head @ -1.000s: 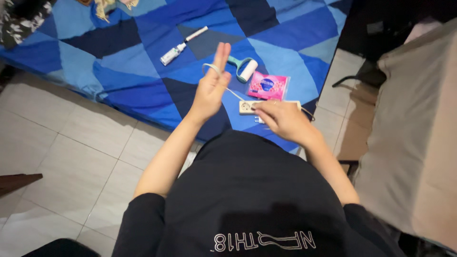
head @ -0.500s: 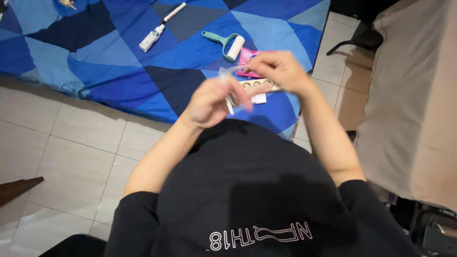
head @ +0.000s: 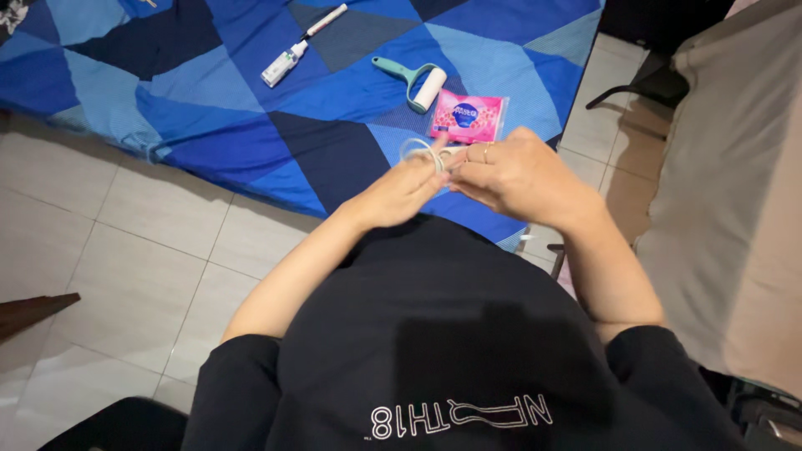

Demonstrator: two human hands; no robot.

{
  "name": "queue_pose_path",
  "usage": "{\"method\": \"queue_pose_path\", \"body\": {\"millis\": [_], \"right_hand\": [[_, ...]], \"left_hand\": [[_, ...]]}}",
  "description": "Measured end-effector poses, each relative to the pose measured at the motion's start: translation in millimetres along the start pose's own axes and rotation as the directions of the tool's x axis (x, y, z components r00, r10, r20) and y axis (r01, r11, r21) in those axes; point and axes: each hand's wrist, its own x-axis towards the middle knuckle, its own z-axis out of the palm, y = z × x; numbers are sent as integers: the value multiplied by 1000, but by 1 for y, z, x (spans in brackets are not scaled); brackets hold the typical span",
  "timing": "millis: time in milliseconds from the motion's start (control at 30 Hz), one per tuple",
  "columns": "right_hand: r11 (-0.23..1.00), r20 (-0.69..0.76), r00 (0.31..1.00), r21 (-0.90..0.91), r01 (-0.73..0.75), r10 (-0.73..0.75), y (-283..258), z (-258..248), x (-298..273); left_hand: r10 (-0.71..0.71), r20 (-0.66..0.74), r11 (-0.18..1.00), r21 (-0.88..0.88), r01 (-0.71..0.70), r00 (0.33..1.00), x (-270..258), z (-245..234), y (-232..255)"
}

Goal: The person organizes personal items in a bedroom, starting by coiling a white charging cable and placing it on a bed. They then pick up a small brown wallet and a white spray bottle, moving to a vanity table to place the items among various toiletries and cosmetics.

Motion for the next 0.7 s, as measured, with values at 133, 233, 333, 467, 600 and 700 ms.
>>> {"method": "queue_pose_path", "body": {"millis": [133, 233, 333, 467, 600, 700], "right_hand": [[991, 68, 997, 133, 24, -33, 29, -14, 9], [898, 100, 995, 437, -51, 7, 63, -1, 5], [722, 152, 969, 647, -247, 195, 86, 41, -2], [502, 178, 896, 776, -381, 406, 81, 82, -16], [653, 5, 892, 679, -335, 452, 77, 71, -29], [520, -52, 834, 803, -292, 549, 77, 63, -42]], "left_hand": [[-135, 134, 939, -298, 170, 982, -4, 1, 26], [-19, 166, 850, -517, 103, 986, -4, -9, 44], [36, 99, 743, -668, 40, 994, -1, -18, 51], [-65, 52, 820, -566, 83, 997, -1, -23, 54], [-150, 30, 827, -544, 142, 988, 2, -15, 48], [-236, -1, 680, -715, 164, 972, 9, -12, 31]]}}
